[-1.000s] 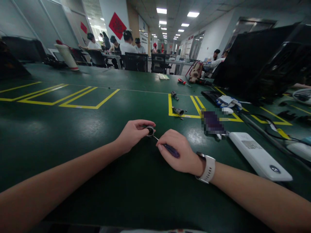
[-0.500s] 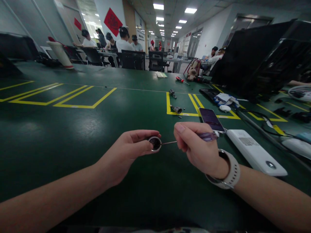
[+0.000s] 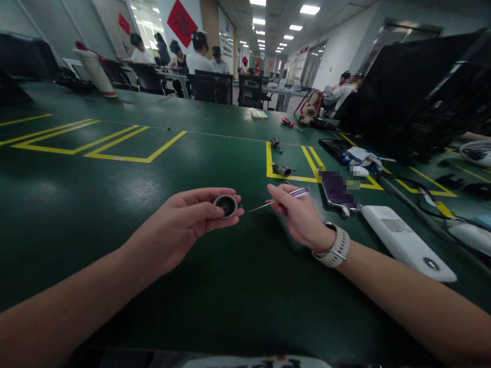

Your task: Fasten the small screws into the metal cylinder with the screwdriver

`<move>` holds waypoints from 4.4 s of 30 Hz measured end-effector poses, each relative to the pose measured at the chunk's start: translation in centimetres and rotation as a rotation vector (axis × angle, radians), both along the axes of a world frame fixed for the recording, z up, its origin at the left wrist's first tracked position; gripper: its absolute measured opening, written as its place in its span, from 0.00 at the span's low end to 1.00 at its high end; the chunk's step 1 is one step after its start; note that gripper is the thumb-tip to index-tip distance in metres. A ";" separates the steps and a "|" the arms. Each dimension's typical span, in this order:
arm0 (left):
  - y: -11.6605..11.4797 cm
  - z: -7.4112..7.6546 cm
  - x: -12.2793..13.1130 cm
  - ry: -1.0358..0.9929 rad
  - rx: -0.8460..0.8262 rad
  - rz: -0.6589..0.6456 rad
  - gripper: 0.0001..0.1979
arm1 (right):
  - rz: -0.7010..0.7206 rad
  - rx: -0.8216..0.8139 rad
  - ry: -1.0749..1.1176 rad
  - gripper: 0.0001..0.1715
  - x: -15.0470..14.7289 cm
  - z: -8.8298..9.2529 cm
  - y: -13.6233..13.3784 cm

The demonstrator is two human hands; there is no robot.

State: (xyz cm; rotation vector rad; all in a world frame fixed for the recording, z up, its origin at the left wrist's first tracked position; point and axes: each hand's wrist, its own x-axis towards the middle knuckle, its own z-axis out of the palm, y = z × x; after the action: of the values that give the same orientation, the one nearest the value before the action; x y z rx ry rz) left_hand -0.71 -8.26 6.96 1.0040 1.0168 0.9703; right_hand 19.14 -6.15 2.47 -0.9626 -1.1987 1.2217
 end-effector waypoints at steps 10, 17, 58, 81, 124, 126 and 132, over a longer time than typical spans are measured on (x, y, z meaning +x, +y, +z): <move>0.8 0.4 -0.5 -0.070 0.028 0.049 0.11 | 0.014 0.015 -0.257 0.19 -0.3 -2.1 1.0; 0.8 0.0 -0.6 -0.074 0.032 0.036 0.12 | 0.062 0.035 -0.511 0.20 0.3 0.1 0.6; 0.0 -1.7 0.8 0.466 0.273 0.036 0.13 | 0.016 1.097 -0.954 0.11 -1.4 -0.6 -4.3; 1.2 -0.5 -0.2 0.218 0.241 0.182 0.18 | 0.209 0.073 -0.347 0.15 -1.0 -1.0 -1.8; 1.1 -1.9 0.5 0.315 0.272 0.012 0.12 | 0.060 0.879 -0.705 0.04 -1.3 -1.0 -3.8; 1.0 -1.9 0.6 0.329 0.273 -0.009 0.12 | 0.063 0.872 -0.722 0.03 -1.3 -0.9 -3.8; 0.9 -2.0 0.7 0.383 0.308 -0.007 0.11 | 0.053 0.862 -0.768 0.02 -1.3 -1.0 -3.8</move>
State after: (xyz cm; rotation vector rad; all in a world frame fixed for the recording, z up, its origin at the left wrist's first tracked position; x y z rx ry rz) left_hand -0.04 -7.38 4.92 1.4889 1.1976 0.9675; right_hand 17.81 -9.93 1.50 -0.7228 -2.1112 0.2306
